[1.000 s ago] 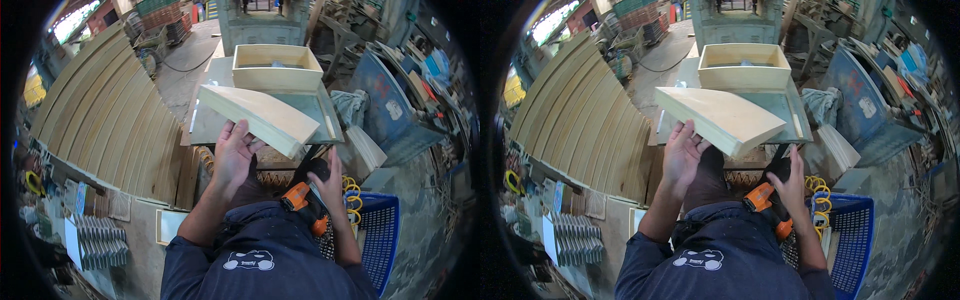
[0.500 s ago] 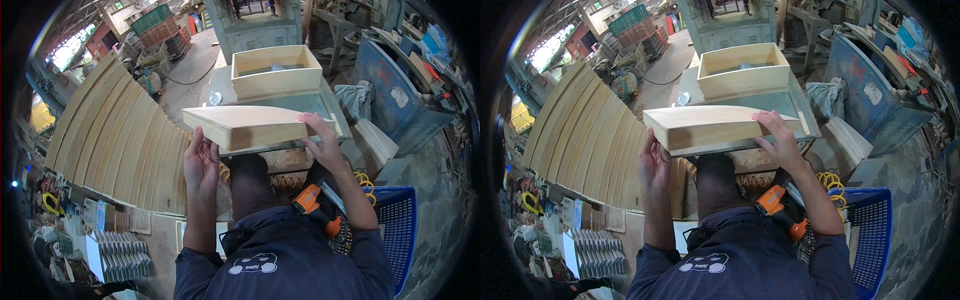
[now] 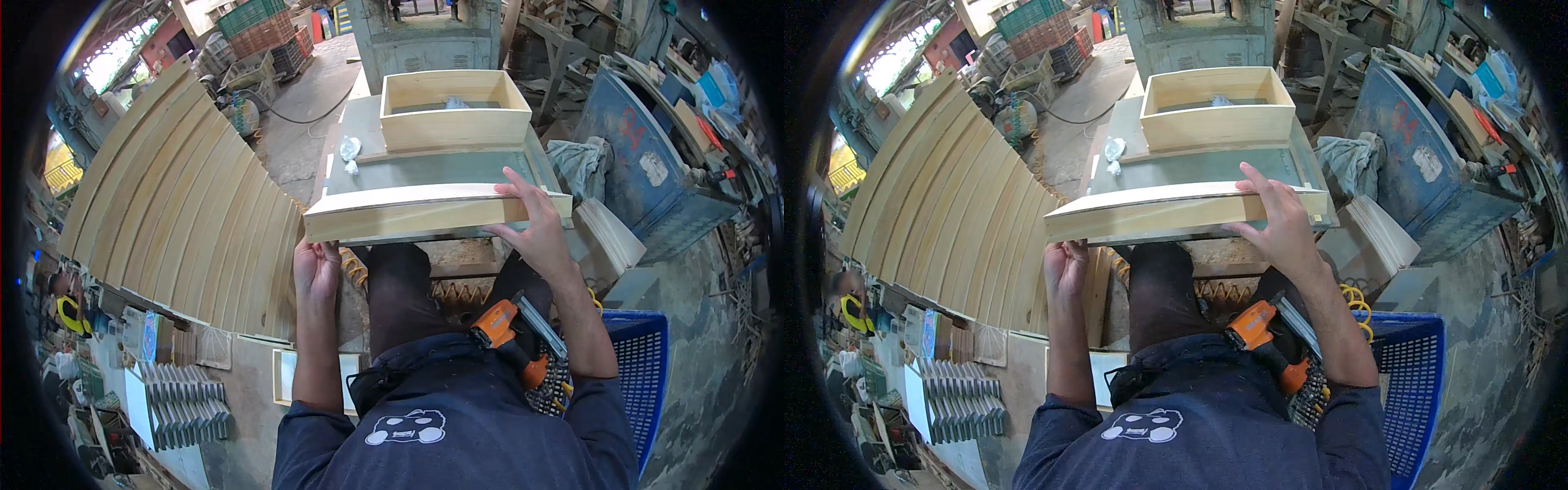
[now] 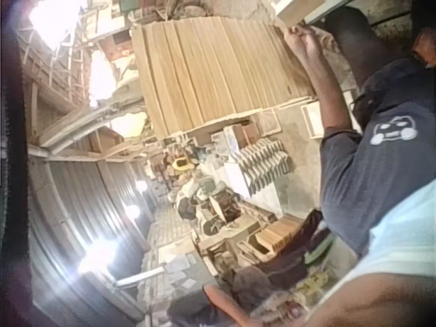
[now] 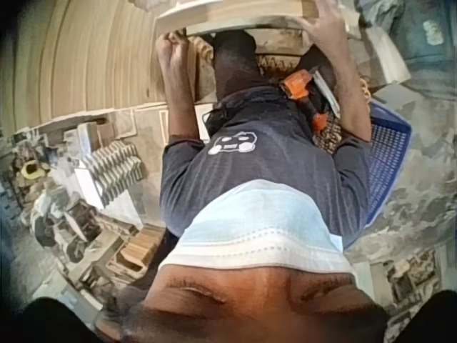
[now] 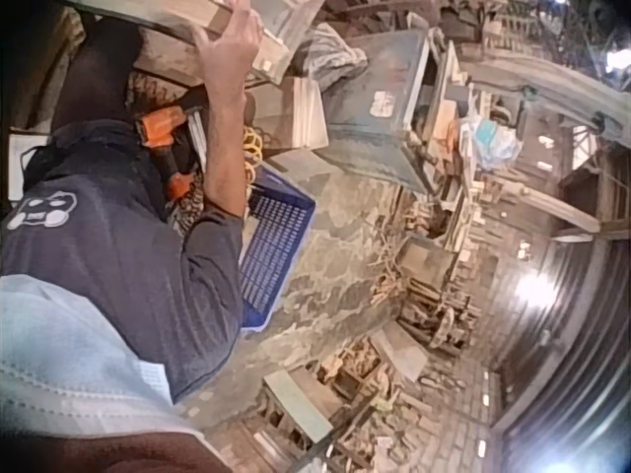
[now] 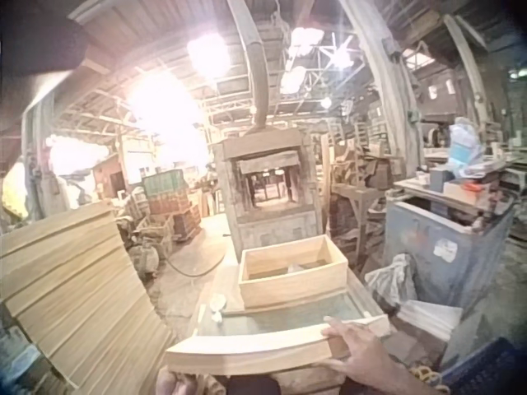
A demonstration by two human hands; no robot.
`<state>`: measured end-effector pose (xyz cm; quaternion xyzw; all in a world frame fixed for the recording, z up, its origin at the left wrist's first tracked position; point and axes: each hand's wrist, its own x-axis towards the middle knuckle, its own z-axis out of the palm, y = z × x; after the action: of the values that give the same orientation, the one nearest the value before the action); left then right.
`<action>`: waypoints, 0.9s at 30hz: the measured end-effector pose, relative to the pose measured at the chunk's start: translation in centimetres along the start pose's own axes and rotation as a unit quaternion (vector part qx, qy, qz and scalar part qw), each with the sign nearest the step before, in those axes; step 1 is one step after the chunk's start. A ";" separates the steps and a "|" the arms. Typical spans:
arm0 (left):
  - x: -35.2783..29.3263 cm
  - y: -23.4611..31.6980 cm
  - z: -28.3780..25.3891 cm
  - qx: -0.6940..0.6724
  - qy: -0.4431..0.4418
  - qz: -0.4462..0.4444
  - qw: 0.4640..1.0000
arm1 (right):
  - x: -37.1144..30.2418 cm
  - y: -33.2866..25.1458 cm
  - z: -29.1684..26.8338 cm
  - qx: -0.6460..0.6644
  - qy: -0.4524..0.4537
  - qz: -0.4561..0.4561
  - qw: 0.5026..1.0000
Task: Assembling wooden panels into a box or drawer using a pneumatic nail gun.
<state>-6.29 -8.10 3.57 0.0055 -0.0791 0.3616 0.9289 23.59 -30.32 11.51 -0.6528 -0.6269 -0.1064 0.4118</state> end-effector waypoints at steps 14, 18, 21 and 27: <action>-0.3 1.4 -1.6 -0.061 -0.004 -0.015 0.998 | -0.5 0.9 -0.8 -0.036 -0.042 0.012 0.998; -0.6 1.2 -1.8 -0.068 -0.005 -0.028 0.997 | -0.6 1.0 -0.8 -0.038 -0.046 0.016 0.998; -0.7 1.6 -2.6 -0.049 0.003 -0.022 0.999 | -0.9 1.1 -1.0 -0.036 -0.050 0.016 0.998; -1.1 3.1 -3.7 -0.105 0.028 -0.034 0.993 | -2.9 3.0 -3.3 -0.079 0.013 0.057 0.995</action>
<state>-8.62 -6.31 -0.38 -0.0997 -0.0901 0.3194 0.9381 26.97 -34.23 10.52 -0.7163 -0.5728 -0.1404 0.3730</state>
